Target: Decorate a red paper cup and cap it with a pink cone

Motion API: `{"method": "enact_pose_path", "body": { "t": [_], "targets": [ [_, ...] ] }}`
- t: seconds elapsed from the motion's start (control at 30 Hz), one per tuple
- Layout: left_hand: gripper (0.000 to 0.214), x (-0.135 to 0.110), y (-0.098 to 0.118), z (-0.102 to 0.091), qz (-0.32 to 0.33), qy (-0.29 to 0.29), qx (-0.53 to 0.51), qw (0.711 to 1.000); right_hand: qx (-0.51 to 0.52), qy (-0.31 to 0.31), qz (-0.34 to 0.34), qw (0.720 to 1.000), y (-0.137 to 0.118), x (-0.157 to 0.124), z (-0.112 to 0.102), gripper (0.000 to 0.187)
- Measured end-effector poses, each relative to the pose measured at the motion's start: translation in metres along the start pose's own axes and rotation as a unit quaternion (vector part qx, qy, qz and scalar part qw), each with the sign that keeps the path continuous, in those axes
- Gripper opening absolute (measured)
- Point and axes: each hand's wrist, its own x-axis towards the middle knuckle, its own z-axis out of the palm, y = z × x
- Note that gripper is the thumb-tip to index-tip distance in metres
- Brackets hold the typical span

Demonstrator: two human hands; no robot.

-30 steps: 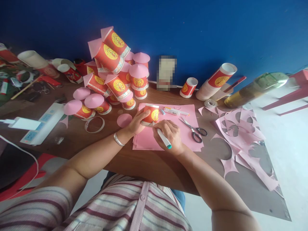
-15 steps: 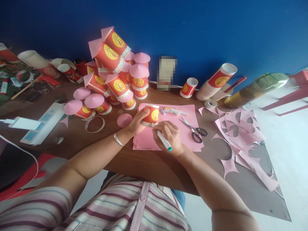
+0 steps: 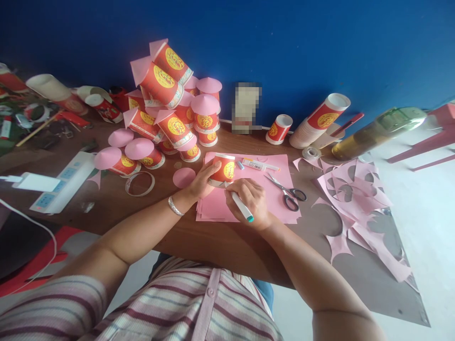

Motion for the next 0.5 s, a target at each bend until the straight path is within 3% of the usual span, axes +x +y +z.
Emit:
{"method": "enact_pose_path", "body": {
  "t": [0.27,0.5],
  "targets": [
    [0.028,-0.0023,0.004,0.0031,-0.004,-0.023,0.011,1.0,0.002,0.017,0.012,1.0,0.0016,-0.0017,0.0026,0.019],
    [0.021,-0.0014,0.0015,0.0001,-0.007,-0.006,0.018,1.0,-0.015,0.012,0.018,1.0,-0.0004,0.0002,0.0012,0.018]
  ]
}}
